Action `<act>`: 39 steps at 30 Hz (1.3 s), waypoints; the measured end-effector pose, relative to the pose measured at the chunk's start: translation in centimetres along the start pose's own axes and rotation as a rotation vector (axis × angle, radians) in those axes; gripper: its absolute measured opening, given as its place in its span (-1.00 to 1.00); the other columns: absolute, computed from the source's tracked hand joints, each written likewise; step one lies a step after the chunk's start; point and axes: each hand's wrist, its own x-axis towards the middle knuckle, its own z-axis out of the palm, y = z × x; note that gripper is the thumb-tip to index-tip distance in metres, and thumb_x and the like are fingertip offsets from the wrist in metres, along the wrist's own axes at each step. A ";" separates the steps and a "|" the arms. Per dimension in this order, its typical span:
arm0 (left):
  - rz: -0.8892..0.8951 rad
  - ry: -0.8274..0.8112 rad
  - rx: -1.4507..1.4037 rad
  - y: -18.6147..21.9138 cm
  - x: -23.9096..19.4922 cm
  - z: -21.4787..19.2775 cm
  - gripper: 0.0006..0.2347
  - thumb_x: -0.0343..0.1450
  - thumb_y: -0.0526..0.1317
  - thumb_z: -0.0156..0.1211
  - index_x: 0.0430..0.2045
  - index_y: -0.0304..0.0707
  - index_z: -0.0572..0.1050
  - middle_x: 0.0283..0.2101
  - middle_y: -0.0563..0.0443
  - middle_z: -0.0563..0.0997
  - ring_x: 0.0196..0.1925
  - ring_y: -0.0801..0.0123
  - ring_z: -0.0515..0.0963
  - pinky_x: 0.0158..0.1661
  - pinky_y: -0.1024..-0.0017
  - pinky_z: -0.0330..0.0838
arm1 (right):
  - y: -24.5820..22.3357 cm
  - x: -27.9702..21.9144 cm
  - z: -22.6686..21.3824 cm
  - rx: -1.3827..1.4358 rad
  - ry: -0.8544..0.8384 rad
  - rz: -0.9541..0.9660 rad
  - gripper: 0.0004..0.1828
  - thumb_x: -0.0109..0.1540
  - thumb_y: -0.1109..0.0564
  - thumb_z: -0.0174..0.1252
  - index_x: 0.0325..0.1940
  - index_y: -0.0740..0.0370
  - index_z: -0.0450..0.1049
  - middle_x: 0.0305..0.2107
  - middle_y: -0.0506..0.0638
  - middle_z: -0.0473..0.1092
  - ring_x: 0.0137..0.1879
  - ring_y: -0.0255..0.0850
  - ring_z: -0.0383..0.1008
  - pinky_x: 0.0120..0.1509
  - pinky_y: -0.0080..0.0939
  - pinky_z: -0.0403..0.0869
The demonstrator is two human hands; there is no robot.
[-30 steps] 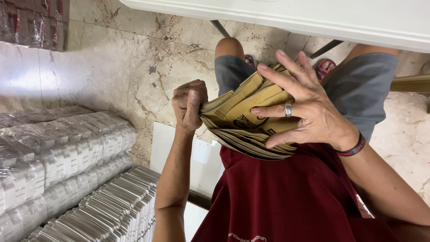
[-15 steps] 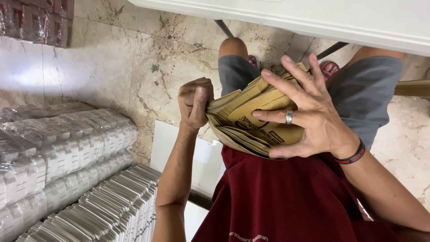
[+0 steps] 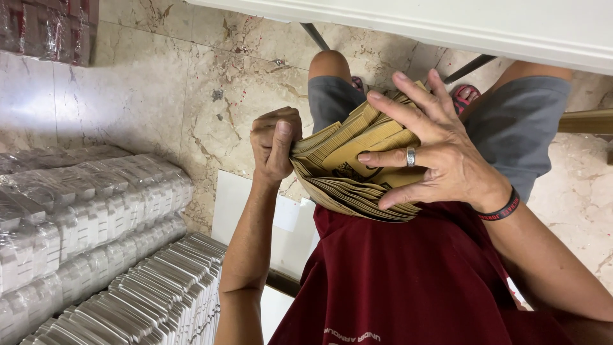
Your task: Folding flat cardboard templates into boxes and stacking them on a table.
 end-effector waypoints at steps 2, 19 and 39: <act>-0.001 -0.004 0.000 -0.1 -0.1 0.0 -0.55 0.61 -0.22 -0.25 -0.80 -0.30 0.04 -0.72 0.00 0.12 -0.66 0.29 0.07 -0.47 0.26 0.02 | 0.1 -0.1 0.1 -0.003 -0.001 0.000 -0.31 0.08 -0.51 0.35 0.18 -0.21 0.57 0.46 0.21 0.06 0.64 0.21 -0.15 0.69 0.53 -0.33; -0.021 -0.002 -0.001 -0.2 0.0 0.2 -0.54 0.61 -0.21 -0.23 -0.81 -0.30 0.05 -0.71 0.00 0.14 -0.67 0.29 0.10 -0.48 0.27 0.05 | -1.5 0.3 -0.2 -0.038 0.034 0.026 -0.34 0.16 -0.53 0.18 0.18 -0.20 0.58 0.45 0.25 0.09 0.63 0.24 -0.19 0.66 0.56 -0.40; -0.005 0.002 -0.012 -0.1 0.0 0.2 -0.55 0.62 -0.23 -0.23 -0.80 -0.29 0.04 -0.71 0.00 0.13 -0.66 0.27 0.10 -0.50 0.27 0.04 | -0.3 -2.4 2.2 -0.327 0.156 -0.091 -0.34 0.46 0.04 0.44 0.51 -0.38 0.25 0.57 0.09 -0.24 0.70 0.17 -0.33 0.66 0.68 -0.41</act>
